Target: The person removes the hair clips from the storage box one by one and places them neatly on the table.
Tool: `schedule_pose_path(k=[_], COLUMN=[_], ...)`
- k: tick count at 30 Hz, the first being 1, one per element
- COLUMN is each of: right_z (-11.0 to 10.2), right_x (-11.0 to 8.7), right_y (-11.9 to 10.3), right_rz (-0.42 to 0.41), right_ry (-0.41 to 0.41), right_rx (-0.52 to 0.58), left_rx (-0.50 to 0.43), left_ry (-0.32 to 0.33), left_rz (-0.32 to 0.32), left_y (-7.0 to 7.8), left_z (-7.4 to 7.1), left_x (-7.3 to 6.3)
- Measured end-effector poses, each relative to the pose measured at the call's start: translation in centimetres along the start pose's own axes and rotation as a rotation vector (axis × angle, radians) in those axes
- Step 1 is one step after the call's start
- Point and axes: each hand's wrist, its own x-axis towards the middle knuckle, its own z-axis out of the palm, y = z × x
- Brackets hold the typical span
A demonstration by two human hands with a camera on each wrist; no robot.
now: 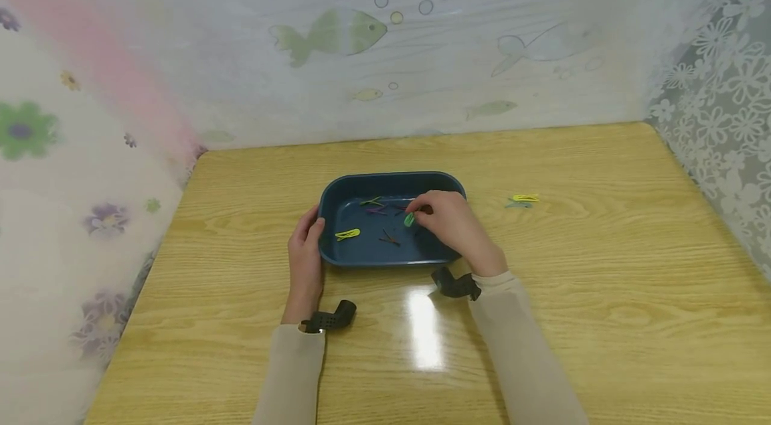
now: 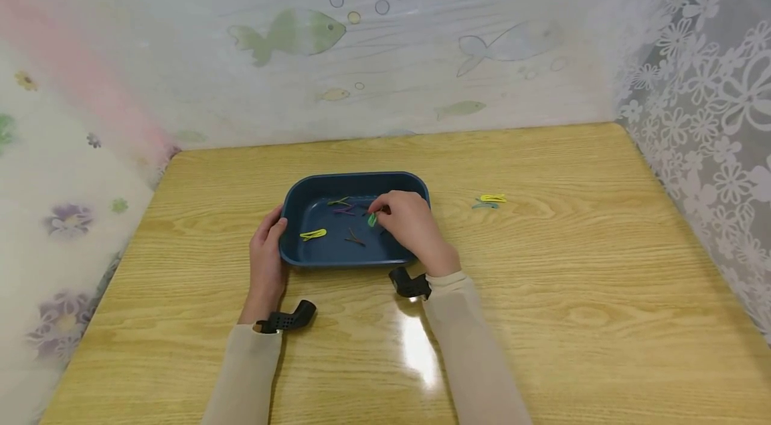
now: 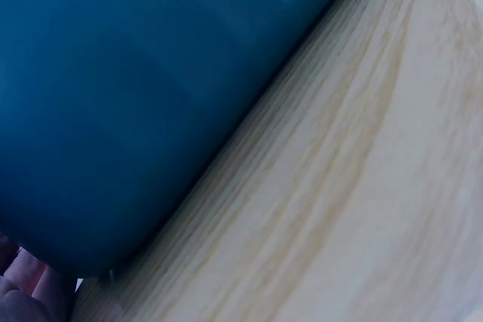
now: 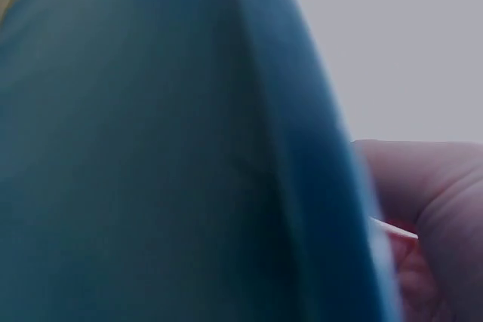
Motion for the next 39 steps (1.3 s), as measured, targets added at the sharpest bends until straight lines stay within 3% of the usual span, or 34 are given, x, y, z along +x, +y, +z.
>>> schedule_pose_path(k=[15, 22, 28, 39], right_z=[-0.7, -1.4, -2.0, -3.0], right_x=[-0.2, -0.3, -0.6, -0.7], right_y=[0.9, 1.5, 2.1, 3.4], right_rz=[0.077, 0.091, 0.156, 0.259], right_ry=[-0.034, 0.035, 0.047, 0.148], right_rx=[0.15, 0.184, 0.226, 0.339], left_rx=[-0.012, -0.007, 0.005, 0.0], left_ry=[-0.003, 0.0, -0.003, -0.007], left_rz=[-0.009, -0.003, -0.002, -0.002], left_y=[-0.3, -0.1, -0.1, 0.0], left_z=[0.1, 0.1, 0.0, -0.1], left_x=[0.1, 0.1, 0.1, 0.0])
